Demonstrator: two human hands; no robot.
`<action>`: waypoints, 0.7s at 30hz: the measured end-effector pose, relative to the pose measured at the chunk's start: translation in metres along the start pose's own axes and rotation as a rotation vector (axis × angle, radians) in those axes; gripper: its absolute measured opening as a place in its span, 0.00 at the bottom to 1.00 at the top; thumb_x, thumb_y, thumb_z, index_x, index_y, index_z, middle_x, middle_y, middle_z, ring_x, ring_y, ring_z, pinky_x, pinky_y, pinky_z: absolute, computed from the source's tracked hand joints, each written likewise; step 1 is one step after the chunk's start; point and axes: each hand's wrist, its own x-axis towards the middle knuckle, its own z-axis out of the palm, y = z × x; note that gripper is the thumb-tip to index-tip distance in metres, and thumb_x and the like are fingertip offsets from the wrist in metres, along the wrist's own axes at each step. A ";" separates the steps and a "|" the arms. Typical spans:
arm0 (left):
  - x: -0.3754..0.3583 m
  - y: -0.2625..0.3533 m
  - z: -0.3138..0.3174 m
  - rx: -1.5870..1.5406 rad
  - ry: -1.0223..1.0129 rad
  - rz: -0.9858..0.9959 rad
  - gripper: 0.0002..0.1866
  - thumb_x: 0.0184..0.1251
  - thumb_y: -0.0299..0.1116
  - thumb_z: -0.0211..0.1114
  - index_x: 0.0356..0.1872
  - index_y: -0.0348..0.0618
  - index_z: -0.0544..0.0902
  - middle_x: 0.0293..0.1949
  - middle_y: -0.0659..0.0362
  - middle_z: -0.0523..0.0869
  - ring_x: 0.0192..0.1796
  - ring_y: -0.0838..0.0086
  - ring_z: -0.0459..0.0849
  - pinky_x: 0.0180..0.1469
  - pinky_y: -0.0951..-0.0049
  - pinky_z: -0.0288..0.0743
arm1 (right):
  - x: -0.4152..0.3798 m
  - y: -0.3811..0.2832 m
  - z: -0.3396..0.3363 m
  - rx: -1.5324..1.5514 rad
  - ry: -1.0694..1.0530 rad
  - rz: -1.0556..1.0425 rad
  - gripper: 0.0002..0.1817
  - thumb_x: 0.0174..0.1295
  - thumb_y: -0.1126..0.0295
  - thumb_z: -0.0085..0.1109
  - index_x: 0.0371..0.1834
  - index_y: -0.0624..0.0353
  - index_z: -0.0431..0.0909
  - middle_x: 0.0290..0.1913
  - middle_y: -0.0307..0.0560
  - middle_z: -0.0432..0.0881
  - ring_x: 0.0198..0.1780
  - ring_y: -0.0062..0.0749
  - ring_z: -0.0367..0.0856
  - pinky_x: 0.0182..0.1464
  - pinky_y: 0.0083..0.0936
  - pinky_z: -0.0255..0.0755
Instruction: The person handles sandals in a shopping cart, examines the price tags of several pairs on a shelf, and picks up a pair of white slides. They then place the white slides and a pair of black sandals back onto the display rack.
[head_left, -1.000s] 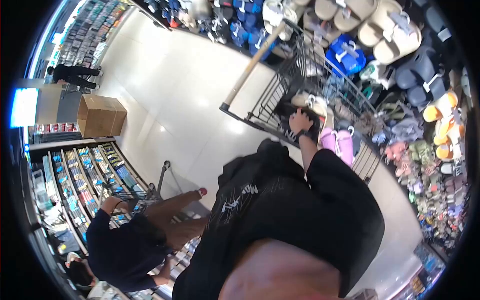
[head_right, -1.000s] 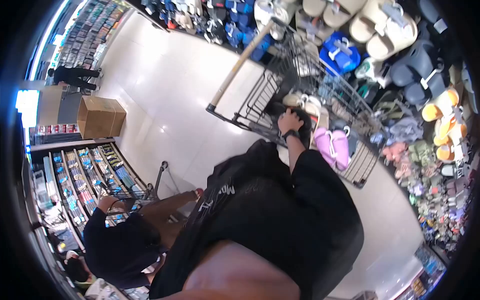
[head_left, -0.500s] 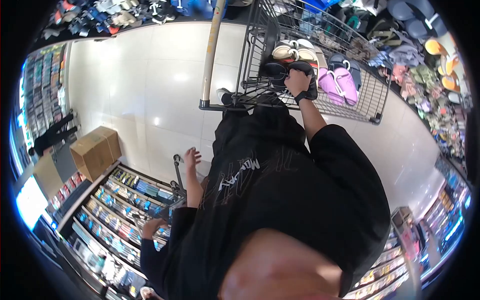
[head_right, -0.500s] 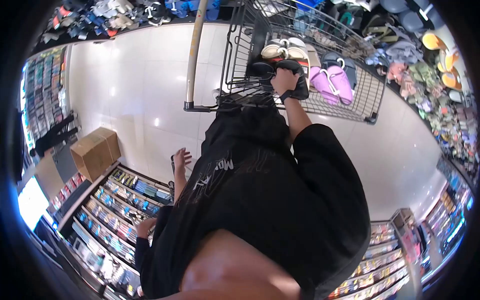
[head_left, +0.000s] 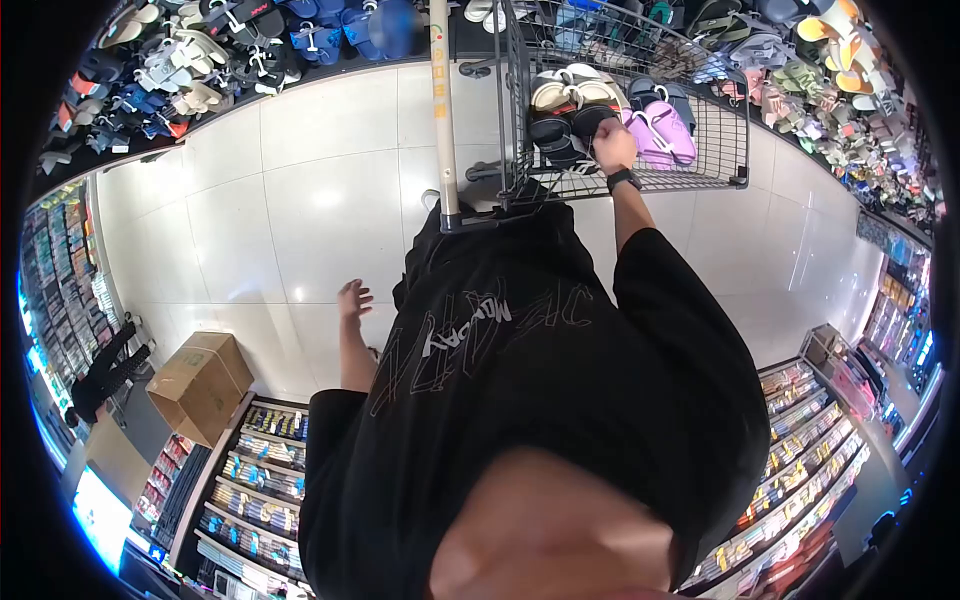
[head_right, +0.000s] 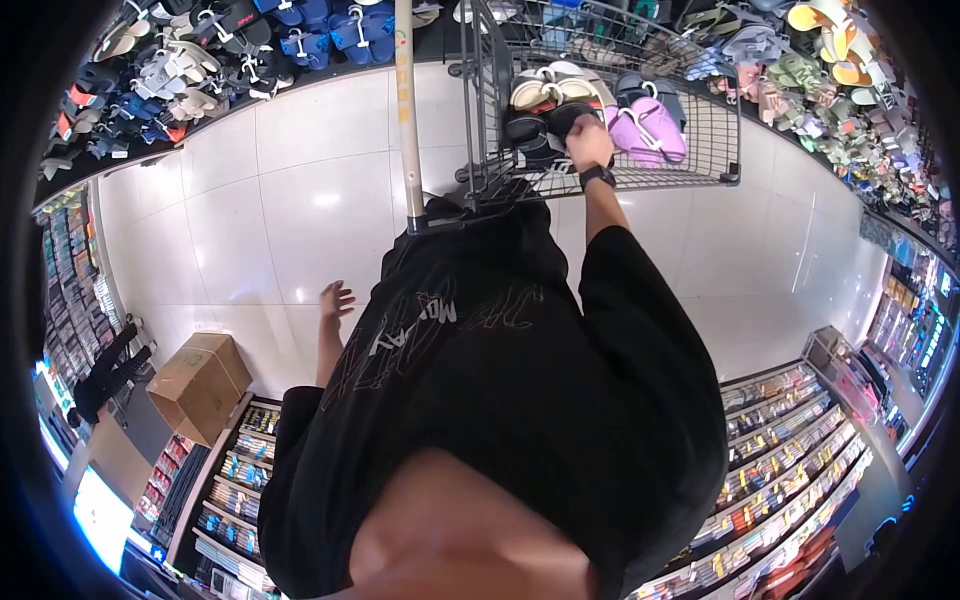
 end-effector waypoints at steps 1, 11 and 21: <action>0.002 0.003 -0.011 -0.007 0.031 0.015 0.25 0.69 0.47 0.56 0.62 0.46 0.74 0.49 0.51 0.85 0.43 0.62 0.86 0.39 0.56 0.80 | -0.005 -0.002 -0.006 -0.048 -0.079 0.156 0.10 0.53 0.67 0.58 0.37 0.51 0.84 0.41 0.56 0.85 0.45 0.52 0.84 0.47 0.44 0.78; -0.043 0.053 0.021 -0.107 0.140 0.196 0.23 0.71 0.42 0.56 0.61 0.41 0.76 0.47 0.50 0.85 0.42 0.63 0.87 0.38 0.64 0.80 | -0.014 0.058 0.012 -0.110 -0.416 0.051 0.11 0.48 0.68 0.62 0.36 0.47 0.86 0.38 0.54 0.87 0.43 0.52 0.85 0.49 0.44 0.78; -0.095 0.089 0.120 0.189 0.096 0.494 0.20 0.68 0.37 0.59 0.57 0.37 0.80 0.38 0.53 0.87 0.38 0.71 0.86 0.38 0.72 0.78 | -0.009 0.046 -0.021 -0.175 -0.227 -0.893 0.17 0.41 0.65 0.67 0.38 0.55 0.83 0.55 0.48 0.74 0.60 0.44 0.69 0.61 0.45 0.61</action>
